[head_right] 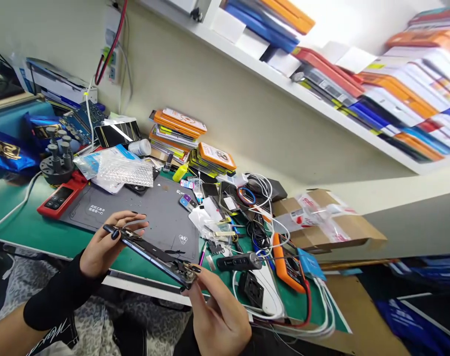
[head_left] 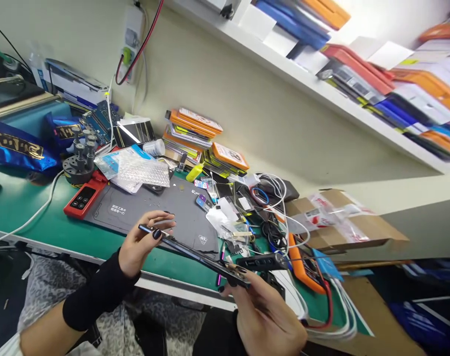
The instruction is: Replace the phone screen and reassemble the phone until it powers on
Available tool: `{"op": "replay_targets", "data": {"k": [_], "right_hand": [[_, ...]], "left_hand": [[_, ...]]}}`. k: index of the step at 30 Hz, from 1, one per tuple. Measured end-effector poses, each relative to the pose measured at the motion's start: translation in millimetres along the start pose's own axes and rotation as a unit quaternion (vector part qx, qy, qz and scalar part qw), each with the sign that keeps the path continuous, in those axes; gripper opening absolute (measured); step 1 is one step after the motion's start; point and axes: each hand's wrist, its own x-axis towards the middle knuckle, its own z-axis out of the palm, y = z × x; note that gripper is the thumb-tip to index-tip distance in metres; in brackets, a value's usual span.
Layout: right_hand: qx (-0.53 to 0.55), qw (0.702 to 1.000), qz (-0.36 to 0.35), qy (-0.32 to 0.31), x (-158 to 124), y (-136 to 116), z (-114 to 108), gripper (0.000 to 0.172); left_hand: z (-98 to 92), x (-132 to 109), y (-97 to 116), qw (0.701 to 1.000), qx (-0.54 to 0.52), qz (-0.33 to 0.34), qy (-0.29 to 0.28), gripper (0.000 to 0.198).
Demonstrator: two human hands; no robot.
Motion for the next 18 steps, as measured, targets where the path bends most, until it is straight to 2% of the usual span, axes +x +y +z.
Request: {"op": "replay_targets", "data": {"k": [3, 8, 11, 14, 18], "right_hand": [[0.003, 1.0, -0.002, -0.005, 0, 4, -1, 0.026], [-0.019, 0.998, -0.061, 0.0, 0, 13, -3, 0.022], [-0.019, 0.997, -0.07, -0.006, 0, 13, -2, 0.022], [-0.006, 0.996, -0.09, -0.022, 4, 10, 1, 0.029], [-0.035, 0.983, -0.178, -0.013, 16, -4, 2, 0.044]], "left_hand": [[1.5, -3, 4, 0.999, 0.018, 0.029, -0.002, 0.037], [-0.1, -7, 7, 0.997, 0.057, 0.046, -0.022, 0.034], [-1.9, -10, 8, 0.995, 0.07, 0.068, -0.027, 0.03], [-2.6, -12, 7, 0.994, 0.063, 0.086, -0.015, 0.021], [-2.2, -13, 5, 0.999, 0.004, 0.052, 0.015, 0.015]]}}
